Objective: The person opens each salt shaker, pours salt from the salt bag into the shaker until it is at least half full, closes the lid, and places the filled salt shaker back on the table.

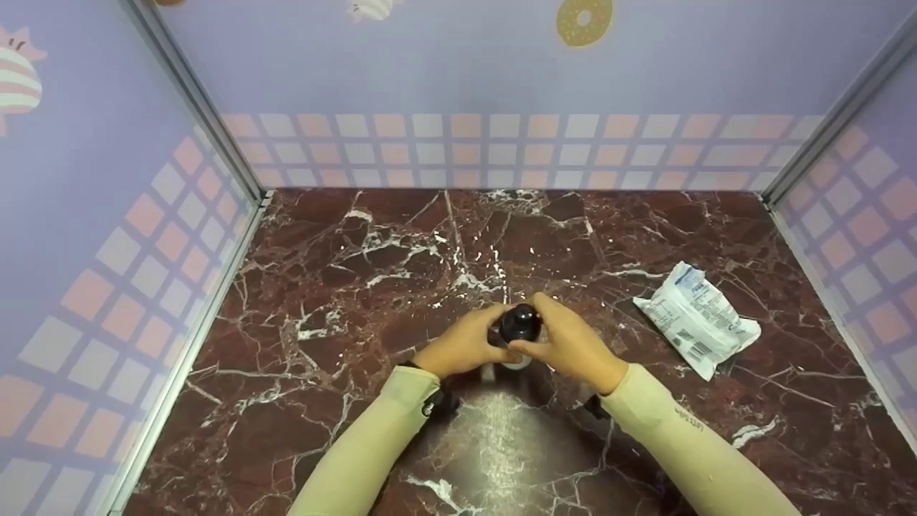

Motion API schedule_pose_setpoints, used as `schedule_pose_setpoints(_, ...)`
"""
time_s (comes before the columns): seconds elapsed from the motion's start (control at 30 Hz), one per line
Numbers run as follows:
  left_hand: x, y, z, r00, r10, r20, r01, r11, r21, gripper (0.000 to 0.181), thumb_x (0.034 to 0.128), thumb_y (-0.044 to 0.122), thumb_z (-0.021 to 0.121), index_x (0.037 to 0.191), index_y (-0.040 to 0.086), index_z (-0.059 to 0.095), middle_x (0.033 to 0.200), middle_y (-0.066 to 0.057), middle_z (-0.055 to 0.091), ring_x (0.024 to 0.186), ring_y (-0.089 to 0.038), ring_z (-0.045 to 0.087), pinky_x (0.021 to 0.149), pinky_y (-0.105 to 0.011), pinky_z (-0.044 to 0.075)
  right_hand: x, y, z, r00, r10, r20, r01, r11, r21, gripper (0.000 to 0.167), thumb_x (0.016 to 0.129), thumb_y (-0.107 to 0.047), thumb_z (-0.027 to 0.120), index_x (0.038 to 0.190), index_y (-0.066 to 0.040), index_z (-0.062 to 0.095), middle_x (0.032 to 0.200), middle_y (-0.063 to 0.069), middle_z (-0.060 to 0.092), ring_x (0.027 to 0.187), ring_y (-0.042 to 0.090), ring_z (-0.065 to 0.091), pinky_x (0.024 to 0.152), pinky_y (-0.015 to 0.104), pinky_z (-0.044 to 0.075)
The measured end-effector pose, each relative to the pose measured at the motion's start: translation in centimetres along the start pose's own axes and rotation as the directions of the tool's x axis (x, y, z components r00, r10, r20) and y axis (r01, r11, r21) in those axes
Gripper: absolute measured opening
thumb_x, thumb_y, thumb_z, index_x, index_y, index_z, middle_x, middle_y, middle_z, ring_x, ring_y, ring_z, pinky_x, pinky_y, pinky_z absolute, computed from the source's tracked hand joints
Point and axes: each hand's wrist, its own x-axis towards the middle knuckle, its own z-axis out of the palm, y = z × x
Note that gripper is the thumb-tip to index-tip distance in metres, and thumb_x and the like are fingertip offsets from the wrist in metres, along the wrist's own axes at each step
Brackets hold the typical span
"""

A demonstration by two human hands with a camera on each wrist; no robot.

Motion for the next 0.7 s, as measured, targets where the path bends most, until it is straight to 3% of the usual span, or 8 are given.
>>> schedule_pose_setpoints(0.17, -0.5, 0.7, 1.1, 0.995, -0.029, -0.096, 0.029, 1.0, -0.002, 0.074, 0.0767, 0.034, 0.092, 0.141, 0.02, 0.06, 0.127, -0.003, 0.071, 0.111, -0.019, 0.068, 0.103, -0.041, 0.052, -0.2, -0.6, 0.9, 0.993, 0.075, -0.088, -0.084, 0.992, -0.096, 0.067, 0.079, -0.041, 0.09, 0.125, -0.001, 0.064, 0.118, 0.014, 0.067, 0.105, 0.031, 0.067, 0.094, 0.048, 0.056)
schedule_pose_setpoints(0.33, -1.1, 1.5, 2.3, 0.974, -0.062, -0.219, 0.07, 0.997, 0.027, 0.072, 0.0772, 0.034, 0.091, 0.14, 0.017, 0.061, 0.124, -0.006, 0.073, 0.112, -0.021, 0.069, 0.101, -0.038, 0.054, -0.1, -1.2, 1.6, 0.98, 0.092, -0.179, -0.136, 0.958, -0.253, 0.069, 0.076, -0.059, 0.086, 0.109, -0.002, 0.065, 0.104, 0.014, 0.066, 0.091, 0.032, 0.067, 0.08, 0.049, 0.059)
schedule_pose_setpoints(0.5, -1.5, 2.1, 3.5, 0.951, -0.071, -0.301, 0.086, 0.996, 0.038, 0.064, 0.0794, 0.028, 0.088, 0.136, 0.013, 0.062, 0.122, -0.007, 0.073, 0.112, -0.023, 0.069, 0.101, -0.039, 0.054, -0.1, -1.9, 2.2, 0.968, 0.097, -0.23, -0.159, 0.95, -0.268, 0.067, 0.077, -0.055, 0.087, 0.104, 0.0, 0.061, 0.097, 0.014, 0.063, 0.086, 0.032, 0.065, 0.075, 0.05, 0.059)
schedule_pose_setpoints(0.7, -1.7, 2.7, 4.3, 0.92, -0.099, -0.378, 0.155, 0.98, 0.122, 0.066, 0.0782, 0.029, 0.088, 0.137, 0.014, 0.061, 0.12, -0.007, 0.073, 0.108, -0.025, 0.071, 0.096, -0.041, 0.057, -0.2, -2.2, 2.4, 0.963, 0.118, -0.242, -0.182, 0.948, -0.26, 0.066, 0.078, -0.05, 0.088, 0.107, 0.002, 0.06, 0.099, 0.016, 0.063, 0.089, 0.033, 0.064, 0.076, 0.05, 0.059)
